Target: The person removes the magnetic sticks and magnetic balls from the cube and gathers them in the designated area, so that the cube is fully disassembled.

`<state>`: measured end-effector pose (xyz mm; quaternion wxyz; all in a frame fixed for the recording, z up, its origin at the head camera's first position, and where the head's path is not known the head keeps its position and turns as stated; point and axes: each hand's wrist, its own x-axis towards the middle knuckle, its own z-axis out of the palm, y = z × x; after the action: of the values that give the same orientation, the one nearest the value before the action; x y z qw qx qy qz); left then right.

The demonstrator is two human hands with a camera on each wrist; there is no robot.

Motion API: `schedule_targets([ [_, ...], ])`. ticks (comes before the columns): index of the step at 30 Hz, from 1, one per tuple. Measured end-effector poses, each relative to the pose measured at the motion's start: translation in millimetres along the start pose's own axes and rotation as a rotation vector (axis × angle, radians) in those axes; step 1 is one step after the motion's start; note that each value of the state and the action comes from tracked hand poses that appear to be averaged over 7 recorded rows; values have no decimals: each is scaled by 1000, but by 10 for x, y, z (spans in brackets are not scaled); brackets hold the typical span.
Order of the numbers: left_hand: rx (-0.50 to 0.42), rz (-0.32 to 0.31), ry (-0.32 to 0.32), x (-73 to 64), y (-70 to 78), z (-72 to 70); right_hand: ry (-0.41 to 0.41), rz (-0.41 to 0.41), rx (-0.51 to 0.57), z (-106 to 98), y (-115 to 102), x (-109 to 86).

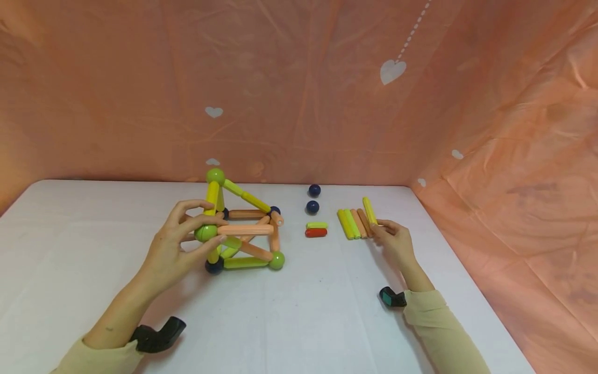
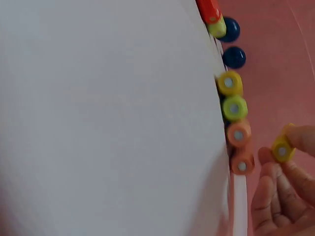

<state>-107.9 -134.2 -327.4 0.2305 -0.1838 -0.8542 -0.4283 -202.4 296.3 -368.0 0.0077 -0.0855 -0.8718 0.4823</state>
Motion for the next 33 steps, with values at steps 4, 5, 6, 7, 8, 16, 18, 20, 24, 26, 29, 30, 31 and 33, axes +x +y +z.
schedule_targets([
  [4, -9, -3, -8, -3, -9, 4, 9, 34, -14, -48, 47, 39],
  [5, -11, -4, -9, -4, -12, 4, 8, 38, -19, -55, 58, 51],
  [6, -12, -4, -9, -6, -15, 4, 11, 42, -26, -60, 68, 61],
  [7, -15, -5, -10, -8, -18, 4, 12, 47, -32, -63, 76, 70],
  [8, -15, -5, -10, -9, -19, 4, 17, 55, -42, -66, 81, 78],
  [16, -16, -6, -8, -15, -18, 7, 30, 135, -101, -69, 88, 109],
  [18, -16, -8, -10, -12, -17, 7, 8, 153, -125, -73, 90, 111],
  [20, -14, -10, -11, -9, -15, 5, -2, 157, -144, -75, 86, 110],
  [24, -15, -11, -11, 1, -10, 0, -1, 127, -185, -71, 58, 99],
  [26, -15, -12, -11, 5, -8, -3, 5, 111, -188, -56, 22, 82],
  [29, -14, -13, -11, 8, -7, -4, 17, 74, -157, -8, -54, 53],
  [30, -15, -13, -10, 8, -8, -4, 27, 62, -136, 16, -85, 42],
  [31, -14, -14, -10, 10, -6, -5, 34, 53, -113, 39, -116, 29],
  [33, -13, -14, -10, 12, -2, -7, 46, 28, -68, 98, -174, 5],
])
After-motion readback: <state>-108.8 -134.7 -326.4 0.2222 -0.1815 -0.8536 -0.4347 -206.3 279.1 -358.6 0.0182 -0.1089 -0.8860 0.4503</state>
